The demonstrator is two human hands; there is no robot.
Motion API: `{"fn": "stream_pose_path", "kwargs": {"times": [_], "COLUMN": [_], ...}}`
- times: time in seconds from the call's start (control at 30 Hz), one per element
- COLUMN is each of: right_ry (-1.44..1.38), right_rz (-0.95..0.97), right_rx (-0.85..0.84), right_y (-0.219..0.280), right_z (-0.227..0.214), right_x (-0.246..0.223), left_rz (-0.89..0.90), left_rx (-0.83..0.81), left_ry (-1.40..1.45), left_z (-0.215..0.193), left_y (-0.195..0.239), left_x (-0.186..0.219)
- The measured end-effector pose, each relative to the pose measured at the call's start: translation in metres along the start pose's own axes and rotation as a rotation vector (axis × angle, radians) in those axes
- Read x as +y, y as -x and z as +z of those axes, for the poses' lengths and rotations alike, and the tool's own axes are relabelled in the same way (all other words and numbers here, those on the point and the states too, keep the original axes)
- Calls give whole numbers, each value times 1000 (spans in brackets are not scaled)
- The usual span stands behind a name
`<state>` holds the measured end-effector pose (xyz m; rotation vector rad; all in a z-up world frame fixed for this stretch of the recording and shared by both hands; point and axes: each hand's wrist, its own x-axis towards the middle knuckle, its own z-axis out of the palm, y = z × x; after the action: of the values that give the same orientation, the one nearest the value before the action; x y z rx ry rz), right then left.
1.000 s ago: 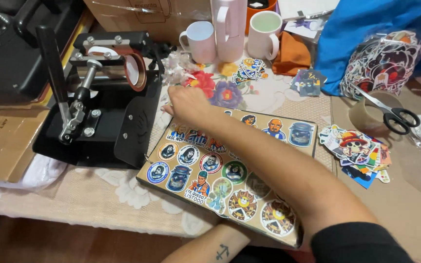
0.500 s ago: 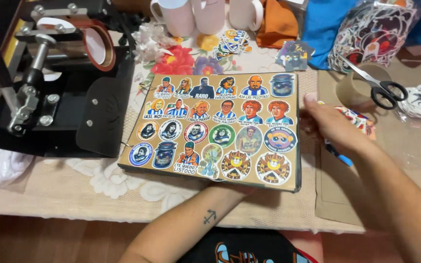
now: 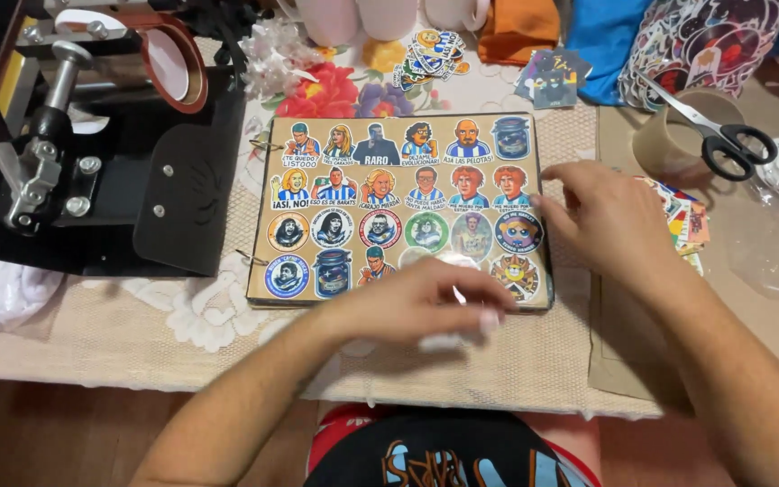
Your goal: The person is peeling the backing off various stickers and carefully applying them to a board to create a collage.
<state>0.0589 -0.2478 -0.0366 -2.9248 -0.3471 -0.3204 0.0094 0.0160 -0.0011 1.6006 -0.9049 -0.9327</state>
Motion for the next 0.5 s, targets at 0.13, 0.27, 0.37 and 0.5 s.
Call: {"fn": "stream_pose_path", "kwargs": {"times": [0.13,0.27,0.37,0.5], "right_ry": [-178,-175,-167,-126], "right_rz": [-66,34,59,61], "right_rx": [-288,-481,-502,-517], "right_y": [30,48,52,51], "right_z": [-15,-21,-21,-17], "right_x": [-18,-32,-37,-37], "left_rz": [272,337,276,252], "left_rx": [360,318,229,212], "left_ry": [-411,-668,-766,-871], "left_z": [-40,-46,-41,-39], "left_y": [-24,-55,-53,-50], "left_x": [-21,-72,-72,-69]}}
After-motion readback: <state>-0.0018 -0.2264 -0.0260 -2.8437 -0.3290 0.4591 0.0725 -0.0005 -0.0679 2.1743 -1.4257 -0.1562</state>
